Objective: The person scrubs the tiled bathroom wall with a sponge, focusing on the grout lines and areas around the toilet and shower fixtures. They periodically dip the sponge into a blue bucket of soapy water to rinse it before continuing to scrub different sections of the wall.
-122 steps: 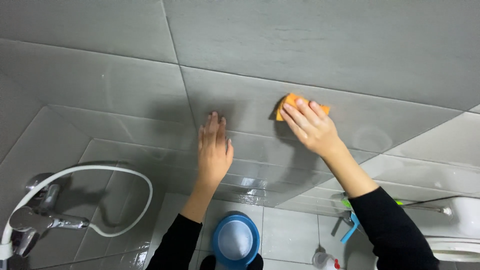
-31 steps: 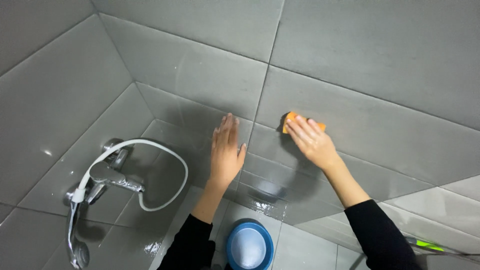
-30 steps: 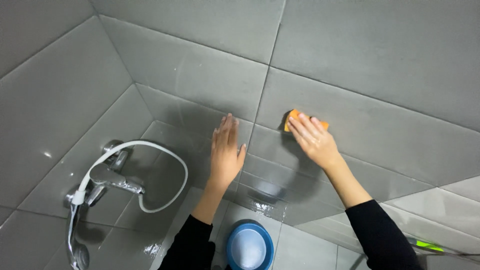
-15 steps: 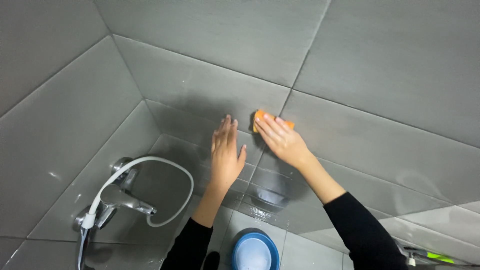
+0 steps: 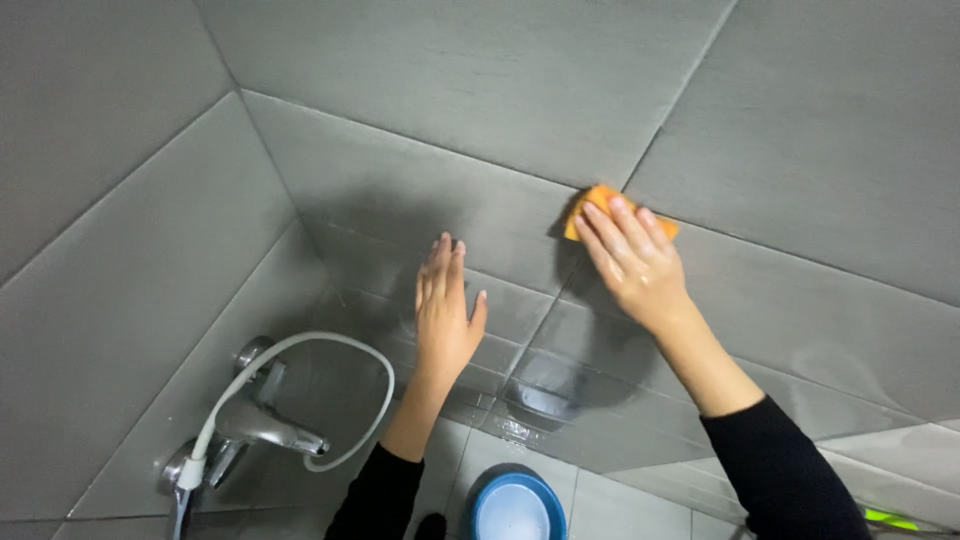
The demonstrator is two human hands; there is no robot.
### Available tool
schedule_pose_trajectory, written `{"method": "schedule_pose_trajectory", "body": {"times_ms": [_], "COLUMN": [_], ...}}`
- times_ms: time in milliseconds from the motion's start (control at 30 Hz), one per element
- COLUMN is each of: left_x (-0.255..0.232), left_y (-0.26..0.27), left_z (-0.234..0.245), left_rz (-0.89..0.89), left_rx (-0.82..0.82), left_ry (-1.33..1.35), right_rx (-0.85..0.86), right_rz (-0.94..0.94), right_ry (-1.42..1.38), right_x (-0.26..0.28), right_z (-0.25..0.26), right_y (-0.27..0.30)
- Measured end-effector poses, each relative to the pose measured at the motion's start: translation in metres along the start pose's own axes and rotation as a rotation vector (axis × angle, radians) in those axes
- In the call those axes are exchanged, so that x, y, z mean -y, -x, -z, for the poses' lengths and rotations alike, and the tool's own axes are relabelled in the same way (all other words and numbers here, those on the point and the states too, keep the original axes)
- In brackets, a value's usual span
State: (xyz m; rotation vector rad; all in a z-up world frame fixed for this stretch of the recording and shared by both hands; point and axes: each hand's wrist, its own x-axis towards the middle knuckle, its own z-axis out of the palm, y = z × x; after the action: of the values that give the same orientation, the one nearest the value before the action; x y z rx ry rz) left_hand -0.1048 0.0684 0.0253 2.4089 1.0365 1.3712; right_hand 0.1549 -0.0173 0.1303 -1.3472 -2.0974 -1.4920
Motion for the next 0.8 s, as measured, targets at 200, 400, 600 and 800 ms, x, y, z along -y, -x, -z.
{"method": "schedule_pose_trajectory", "body": {"times_ms": [200,400,600,800], "left_x": [0.004,0.015,0.017,0.036], "left_y": [0.001,0.005,0.007,0.015], "left_z": [0.008,0.005,0.015,0.023], "left_rz": [0.038,0.059,0.094,0.081], "left_rx": [0.015,0.037,0.027,0.008], "left_ry": [0.044,-0.010,0.031,-0.014], "right_rx": [0.052,0.258,0.260,0.147], "right_rz": [0.108,0.259,0.227,0.129], "right_ry": [-0.159,-0.272,-0.252,-0.221], "right_x": [0.041,0.066,0.047,0.051], "right_z": [-0.030,-0.032,-0.023,-0.022], "right_y": [-0.028,-0.011,0.010,-0.054]}}
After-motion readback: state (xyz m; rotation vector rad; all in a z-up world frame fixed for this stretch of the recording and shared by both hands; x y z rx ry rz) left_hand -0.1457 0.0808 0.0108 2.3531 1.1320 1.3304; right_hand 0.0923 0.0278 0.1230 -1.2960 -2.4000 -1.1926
